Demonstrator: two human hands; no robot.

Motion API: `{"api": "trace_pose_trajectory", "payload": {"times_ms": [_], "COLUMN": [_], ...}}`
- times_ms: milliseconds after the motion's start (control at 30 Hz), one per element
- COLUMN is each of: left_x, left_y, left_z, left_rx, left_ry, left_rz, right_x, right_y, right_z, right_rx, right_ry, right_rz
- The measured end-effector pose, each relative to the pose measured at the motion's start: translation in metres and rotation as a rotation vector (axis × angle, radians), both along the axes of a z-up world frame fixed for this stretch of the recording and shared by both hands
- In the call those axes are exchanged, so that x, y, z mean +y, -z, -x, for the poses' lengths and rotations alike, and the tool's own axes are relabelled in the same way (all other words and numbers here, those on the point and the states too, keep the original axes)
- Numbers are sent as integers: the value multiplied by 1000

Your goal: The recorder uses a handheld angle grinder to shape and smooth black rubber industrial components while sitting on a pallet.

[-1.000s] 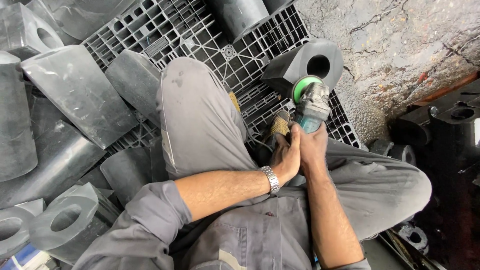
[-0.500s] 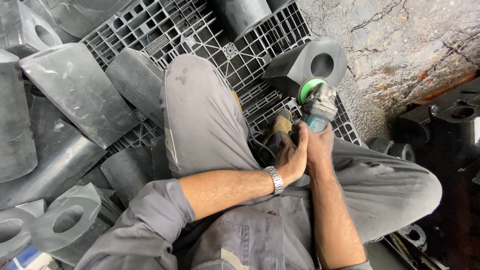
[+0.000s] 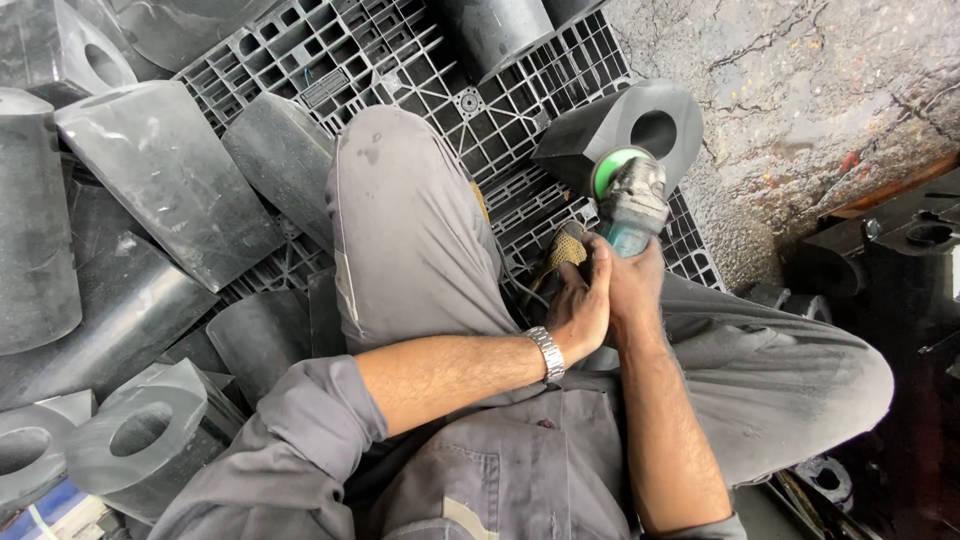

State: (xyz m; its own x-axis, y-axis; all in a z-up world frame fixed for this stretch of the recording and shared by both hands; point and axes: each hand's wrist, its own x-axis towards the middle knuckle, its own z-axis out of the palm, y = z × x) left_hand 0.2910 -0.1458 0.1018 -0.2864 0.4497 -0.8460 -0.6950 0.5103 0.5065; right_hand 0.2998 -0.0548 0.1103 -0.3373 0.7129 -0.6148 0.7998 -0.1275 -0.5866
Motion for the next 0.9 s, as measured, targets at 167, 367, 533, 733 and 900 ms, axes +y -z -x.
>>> {"api": "trace_pose_trajectory", "payload": {"times_ms": [167, 367, 533, 733, 900], "left_x": [-1, 0, -1, 5, 5], "left_y": [-5, -8, -1, -11, -3], "left_z": [2, 9, 0, 7, -4], "left_rx": [1, -5, 13, 47, -52], "left_ry": [14, 78, 31, 119, 135], "left_rz": [-12, -15, -45, -38, -24], "right_x": [0, 1, 3, 7, 9], "right_y": [-2, -6, -1, -7, -1], "right_z": [-1, 8, 1, 0, -7], "right_rx": [41, -79, -31, -46, -80], "right_ry": [-19, 74, 4, 139, 32], "right_rz": [-16, 5, 18, 39, -6]}}
